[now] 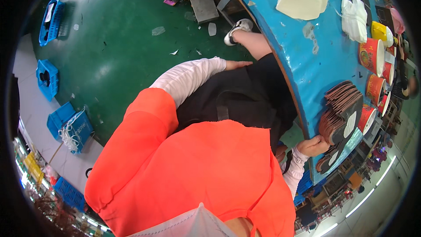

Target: Applying white reinforcement patches to black shoe upper components.

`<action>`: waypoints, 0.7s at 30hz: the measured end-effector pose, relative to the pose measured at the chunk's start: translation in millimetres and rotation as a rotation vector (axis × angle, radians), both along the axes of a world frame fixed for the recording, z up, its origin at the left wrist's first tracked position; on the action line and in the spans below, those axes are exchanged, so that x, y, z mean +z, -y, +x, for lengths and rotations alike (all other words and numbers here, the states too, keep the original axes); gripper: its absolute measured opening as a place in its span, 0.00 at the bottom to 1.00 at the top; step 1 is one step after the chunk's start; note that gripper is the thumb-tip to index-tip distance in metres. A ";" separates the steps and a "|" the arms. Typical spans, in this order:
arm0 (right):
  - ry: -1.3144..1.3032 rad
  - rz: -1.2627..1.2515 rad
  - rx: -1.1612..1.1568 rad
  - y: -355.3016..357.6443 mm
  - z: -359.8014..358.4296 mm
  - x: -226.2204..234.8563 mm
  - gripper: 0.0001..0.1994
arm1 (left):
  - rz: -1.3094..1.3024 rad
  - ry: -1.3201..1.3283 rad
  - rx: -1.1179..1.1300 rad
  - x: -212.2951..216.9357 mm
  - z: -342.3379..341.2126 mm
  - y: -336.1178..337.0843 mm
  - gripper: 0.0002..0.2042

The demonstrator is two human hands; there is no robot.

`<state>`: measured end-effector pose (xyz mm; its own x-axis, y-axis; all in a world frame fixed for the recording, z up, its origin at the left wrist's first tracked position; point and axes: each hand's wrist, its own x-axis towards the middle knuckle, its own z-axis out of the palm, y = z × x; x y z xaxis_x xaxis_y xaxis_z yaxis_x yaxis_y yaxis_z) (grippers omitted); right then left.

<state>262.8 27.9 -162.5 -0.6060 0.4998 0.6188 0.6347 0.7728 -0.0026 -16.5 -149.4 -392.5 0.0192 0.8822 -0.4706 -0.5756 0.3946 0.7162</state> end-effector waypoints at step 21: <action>-0.034 0.039 -0.040 4.6 -1.7 2.7 0.07 | -0.085 0.488 0.155 -24.2 8.9 -10.6 0.19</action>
